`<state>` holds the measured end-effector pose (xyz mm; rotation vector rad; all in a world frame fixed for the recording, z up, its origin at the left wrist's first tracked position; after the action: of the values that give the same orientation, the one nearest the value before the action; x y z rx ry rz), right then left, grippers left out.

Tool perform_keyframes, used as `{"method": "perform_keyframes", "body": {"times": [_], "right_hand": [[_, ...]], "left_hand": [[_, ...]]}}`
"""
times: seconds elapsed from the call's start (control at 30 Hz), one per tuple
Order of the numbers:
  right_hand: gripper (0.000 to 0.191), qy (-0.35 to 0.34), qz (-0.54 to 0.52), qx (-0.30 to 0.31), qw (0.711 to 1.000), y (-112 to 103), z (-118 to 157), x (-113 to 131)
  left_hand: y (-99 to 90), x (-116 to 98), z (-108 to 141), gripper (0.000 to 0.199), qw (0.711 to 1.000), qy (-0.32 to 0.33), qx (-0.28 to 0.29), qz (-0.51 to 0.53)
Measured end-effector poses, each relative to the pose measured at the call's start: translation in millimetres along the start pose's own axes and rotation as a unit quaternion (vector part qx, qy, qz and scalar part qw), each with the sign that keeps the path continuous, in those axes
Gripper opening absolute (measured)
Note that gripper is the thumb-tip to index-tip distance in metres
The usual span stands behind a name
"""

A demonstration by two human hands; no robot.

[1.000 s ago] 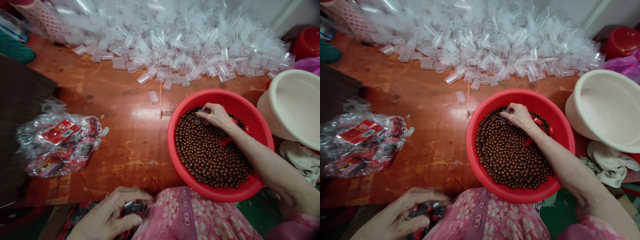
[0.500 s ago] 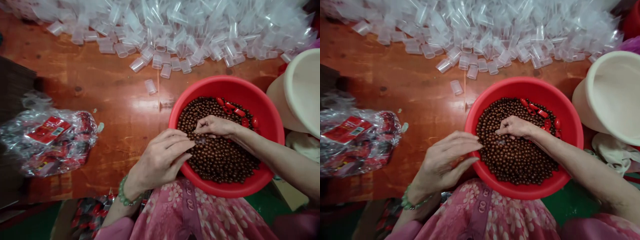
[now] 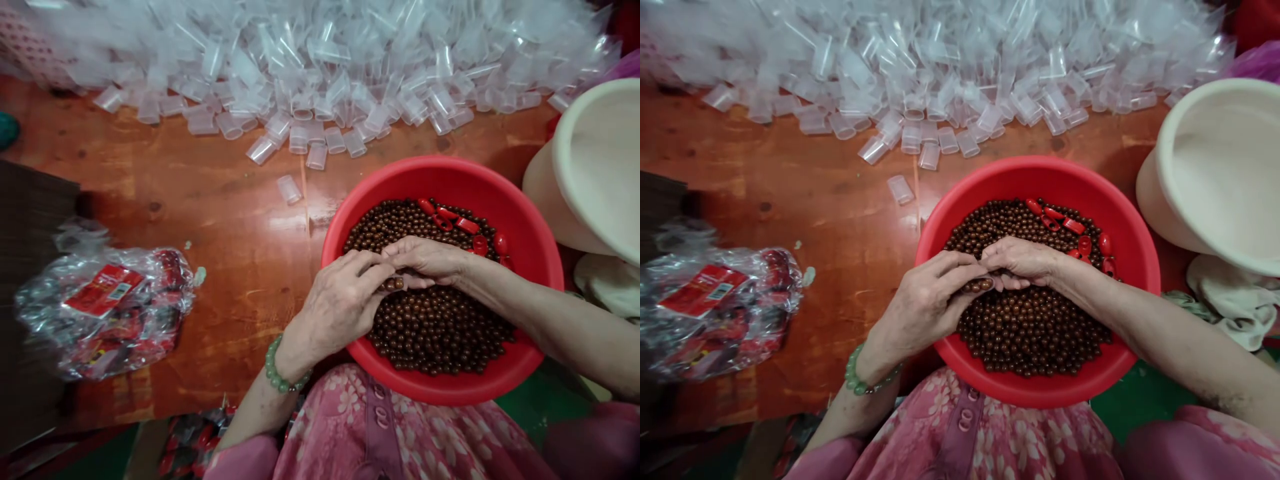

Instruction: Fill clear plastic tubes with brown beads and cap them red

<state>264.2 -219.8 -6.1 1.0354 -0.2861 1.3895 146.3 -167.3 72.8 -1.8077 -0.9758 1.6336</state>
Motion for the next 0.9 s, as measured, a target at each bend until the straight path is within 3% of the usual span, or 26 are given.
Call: {"method": "perform_keyframes", "body": {"times": [0.07,0.13,0.2,0.3,0.37,0.5,0.7,0.8,0.9], "right_hand": [[0.031,-0.012,0.065,-0.009,0.998,-2.3,5.8,10.4],[0.03,-0.016,0.196,-0.041,0.98,-5.8,14.6,23.4],[0.026,-0.032,0.368,-0.096,0.924,-8.0,26.3,39.3],[0.026,-0.072,0.558,-0.181,0.807,-6.7,46.8,59.8],[0.03,-0.081,0.589,-0.211,0.776,-8.8,58.6,65.6],[0.032,-0.08,0.587,-0.244,0.768,-21.8,76.1,71.4],[0.03,-0.057,0.558,-0.328,0.76,-38.7,104.3,82.0],[0.027,-0.038,0.576,-0.316,0.753,-37.4,117.0,77.2],[0.024,-0.008,0.611,-0.265,0.746,-36.0,125.2,58.0]], "left_hand": [[-8.0,2.5,-1.7,0.017,0.996,-0.013,-0.025,0.088],[-12.9,3.0,-3.9,0.017,0.985,-0.032,-0.027,0.169],[-15.3,0.0,-6.7,0.017,0.977,-0.036,-0.015,0.209],[-19.2,-3.1,-10.8,0.015,0.978,-0.037,-0.014,0.207],[-21.8,-0.7,-13.1,0.015,0.975,-0.052,-0.028,0.214],[-16.7,3.9,-18.4,0.016,0.955,-0.072,-0.007,0.289],[-11.2,3.3,-20.7,0.018,0.932,-0.09,-0.024,0.351],[-10.9,1.6,-22.0,0.017,0.935,-0.098,-0.026,0.34],[-8.7,0.3,-24.1,0.017,0.942,-0.107,-0.008,0.318]]}}
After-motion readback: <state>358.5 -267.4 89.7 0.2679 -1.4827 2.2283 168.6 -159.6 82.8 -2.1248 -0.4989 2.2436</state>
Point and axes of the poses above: each hand's wrist, its own z-axis away from the middle knuckle, its own y-axis out of the palm, x = y × z, the point moved 6 cm from there along -z, towards the middle knuckle, and after that the axes turned 11 degrees about x, right-handed, at the moved point
